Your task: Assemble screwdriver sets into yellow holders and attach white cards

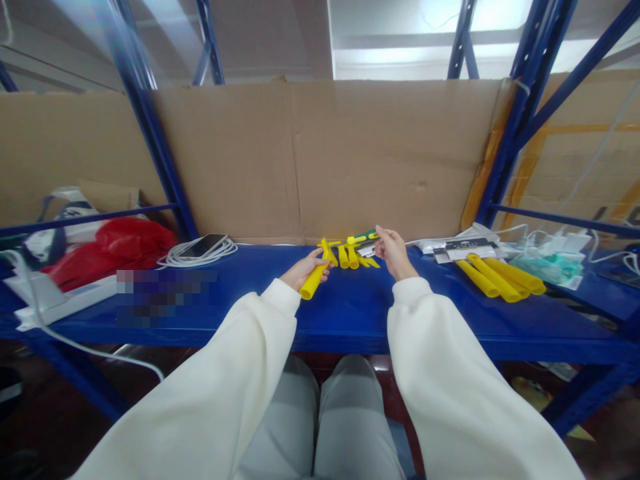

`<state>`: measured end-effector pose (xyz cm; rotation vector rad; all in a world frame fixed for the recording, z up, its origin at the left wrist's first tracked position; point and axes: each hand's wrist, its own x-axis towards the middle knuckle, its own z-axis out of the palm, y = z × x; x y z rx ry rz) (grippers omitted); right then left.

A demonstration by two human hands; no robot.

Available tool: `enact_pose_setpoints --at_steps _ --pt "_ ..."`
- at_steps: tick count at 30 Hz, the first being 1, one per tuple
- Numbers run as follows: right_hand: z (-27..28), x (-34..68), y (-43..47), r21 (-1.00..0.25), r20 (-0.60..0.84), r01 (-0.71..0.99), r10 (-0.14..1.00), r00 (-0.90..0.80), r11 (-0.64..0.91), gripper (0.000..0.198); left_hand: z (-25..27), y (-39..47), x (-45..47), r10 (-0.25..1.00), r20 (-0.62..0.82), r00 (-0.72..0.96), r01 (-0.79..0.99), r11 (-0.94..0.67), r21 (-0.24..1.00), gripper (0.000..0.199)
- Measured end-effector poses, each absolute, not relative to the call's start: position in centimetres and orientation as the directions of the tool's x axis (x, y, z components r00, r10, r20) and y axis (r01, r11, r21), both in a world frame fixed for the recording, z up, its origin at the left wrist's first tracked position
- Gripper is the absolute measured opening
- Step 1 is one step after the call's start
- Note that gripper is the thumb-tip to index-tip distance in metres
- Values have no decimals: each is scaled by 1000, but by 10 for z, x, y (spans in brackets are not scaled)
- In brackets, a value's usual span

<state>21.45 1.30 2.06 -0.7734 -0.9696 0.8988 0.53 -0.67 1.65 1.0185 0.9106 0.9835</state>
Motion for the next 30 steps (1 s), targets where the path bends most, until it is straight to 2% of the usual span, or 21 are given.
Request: enact_pose_setpoints --at_steps 13,22,30 --pt "24 215 9 -863 353 -310 914 199 400 26 15 -5 5 947 -133 292 -222 202 954 65" --pt "18 219 17 -862 383 -267 898 218 432 48 14 -2 5 941 -142 307 -223 216 950 66" --pt "19 218 15 -867 367 -259 898 244 425 56 11 2 3 933 -151 327 -240 236 941 66"
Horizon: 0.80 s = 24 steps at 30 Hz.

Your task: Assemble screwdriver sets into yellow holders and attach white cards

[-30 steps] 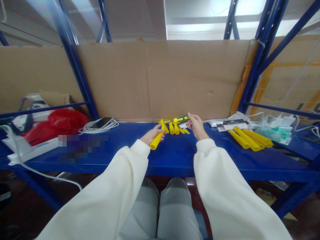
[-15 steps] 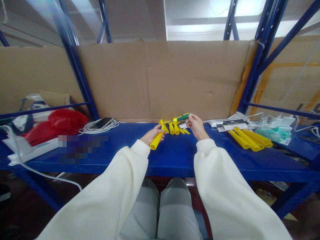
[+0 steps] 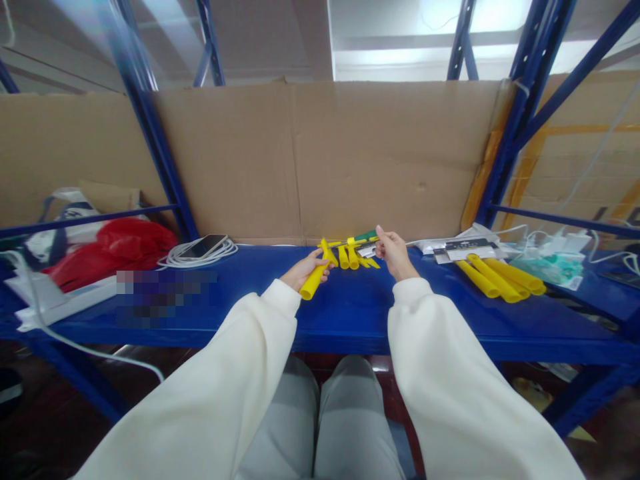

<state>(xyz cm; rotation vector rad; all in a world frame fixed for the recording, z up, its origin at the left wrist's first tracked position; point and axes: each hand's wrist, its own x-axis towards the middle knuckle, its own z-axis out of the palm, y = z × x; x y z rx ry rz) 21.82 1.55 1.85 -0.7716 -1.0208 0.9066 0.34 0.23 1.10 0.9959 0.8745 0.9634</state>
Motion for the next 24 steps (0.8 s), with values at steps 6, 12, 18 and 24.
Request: enact_pose_setpoints --at_steps 6,12,18,24 --pt "21 216 12 -891 317 -236 904 288 387 57 12 1 3 930 -156 334 -246 245 938 64" --pt "25 212 6 -904 277 -239 910 308 356 52 14 -3 4 934 -156 322 -229 236 944 64" --pt "28 208 0 -919 220 -242 913 343 312 44 16 -6 5 941 -146 306 -228 222 948 63" --pt "29 206 0 -898 226 -274 895 384 344 38 19 -10 6 956 -85 280 -259 160 953 65"
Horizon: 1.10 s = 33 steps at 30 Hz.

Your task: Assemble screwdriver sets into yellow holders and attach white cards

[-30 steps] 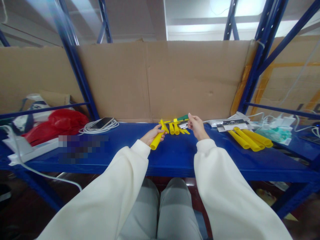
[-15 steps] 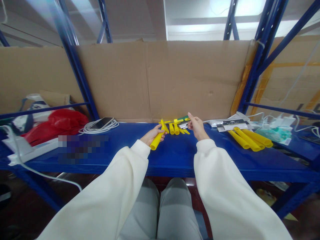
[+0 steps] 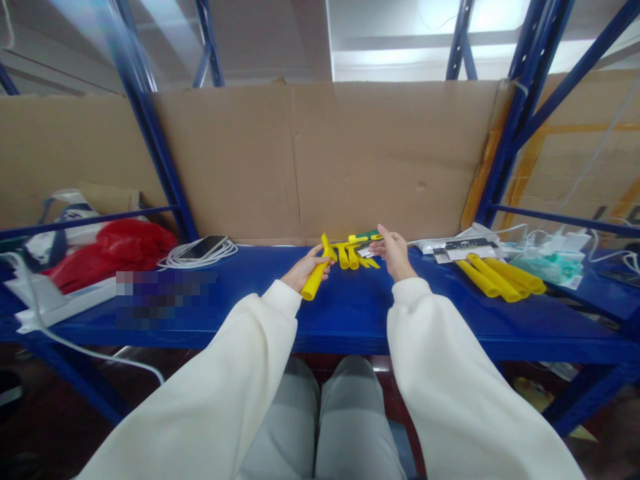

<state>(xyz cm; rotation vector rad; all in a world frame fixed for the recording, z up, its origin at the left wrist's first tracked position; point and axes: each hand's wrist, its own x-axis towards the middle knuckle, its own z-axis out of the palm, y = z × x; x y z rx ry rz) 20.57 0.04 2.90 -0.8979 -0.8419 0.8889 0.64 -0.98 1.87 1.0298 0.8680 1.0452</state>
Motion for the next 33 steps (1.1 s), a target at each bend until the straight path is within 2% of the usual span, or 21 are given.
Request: enact_pose_setpoints --at_steps 9,17,23,29,33 --pt "27 206 5 -874 264 -281 873 410 397 34 15 -7 9 976 -18 217 -338 92 936 68" --pt "24 205 9 -867 283 -277 868 409 413 36 16 -6 10 984 3 179 -336 58 940 70" --pt "26 232 17 -827 208 -342 809 550 445 32 19 1 0 995 -93 -43 -417 67 907 72" --pt "21 234 18 -903 112 -292 830 547 314 24 10 6 2 999 -19 -27 -281 10 960 75" --pt "17 222 14 -965 91 -197 928 360 171 20 5 11 6 1000 20 -17 -274 -24 961 82"
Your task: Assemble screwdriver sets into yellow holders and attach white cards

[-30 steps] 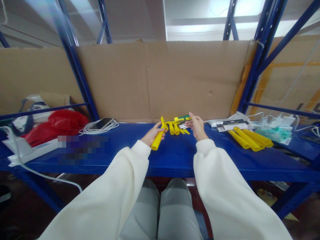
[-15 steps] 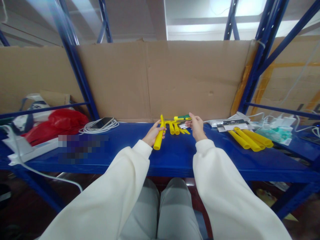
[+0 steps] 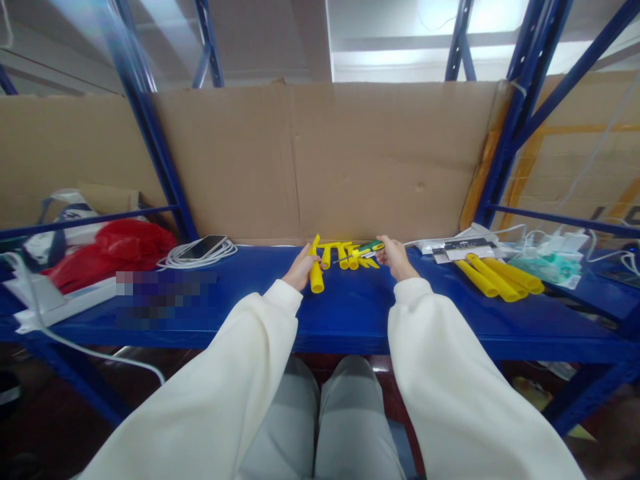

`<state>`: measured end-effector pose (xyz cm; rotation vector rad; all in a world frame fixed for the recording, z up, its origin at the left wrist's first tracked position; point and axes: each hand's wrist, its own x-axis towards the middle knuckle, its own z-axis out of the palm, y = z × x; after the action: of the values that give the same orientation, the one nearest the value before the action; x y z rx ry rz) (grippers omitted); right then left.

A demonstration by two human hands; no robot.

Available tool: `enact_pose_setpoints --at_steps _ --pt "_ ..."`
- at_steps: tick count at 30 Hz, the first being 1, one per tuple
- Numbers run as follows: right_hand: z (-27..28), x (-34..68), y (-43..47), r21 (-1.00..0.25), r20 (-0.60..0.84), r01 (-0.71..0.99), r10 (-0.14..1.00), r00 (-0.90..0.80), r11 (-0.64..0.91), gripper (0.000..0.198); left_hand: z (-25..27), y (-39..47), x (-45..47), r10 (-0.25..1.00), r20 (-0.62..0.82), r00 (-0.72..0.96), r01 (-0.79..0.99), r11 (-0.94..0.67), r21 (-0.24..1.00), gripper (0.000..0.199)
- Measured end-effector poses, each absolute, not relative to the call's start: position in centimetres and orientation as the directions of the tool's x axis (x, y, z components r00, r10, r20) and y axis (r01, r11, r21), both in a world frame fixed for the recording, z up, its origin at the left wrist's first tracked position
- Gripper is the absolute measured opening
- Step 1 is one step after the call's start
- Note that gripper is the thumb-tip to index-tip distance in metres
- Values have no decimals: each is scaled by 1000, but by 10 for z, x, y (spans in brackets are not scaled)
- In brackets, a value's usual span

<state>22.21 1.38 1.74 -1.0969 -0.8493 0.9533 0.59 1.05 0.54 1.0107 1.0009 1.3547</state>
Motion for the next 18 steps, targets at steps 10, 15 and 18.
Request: enact_pose_setpoints --at_steps 10,15,18 --pt "18 214 8 -995 -99 2 976 195 -102 23 4 16 8 1000 -17 0 -330 16 944 84" --pt "10 219 16 -973 -205 71 966 159 -218 17 5 15 9 999 -50 4 -358 48 932 75" --pt "2 224 23 -953 -242 151 960 138 -262 24 7 14 10 998 -65 17 -365 67 929 71"
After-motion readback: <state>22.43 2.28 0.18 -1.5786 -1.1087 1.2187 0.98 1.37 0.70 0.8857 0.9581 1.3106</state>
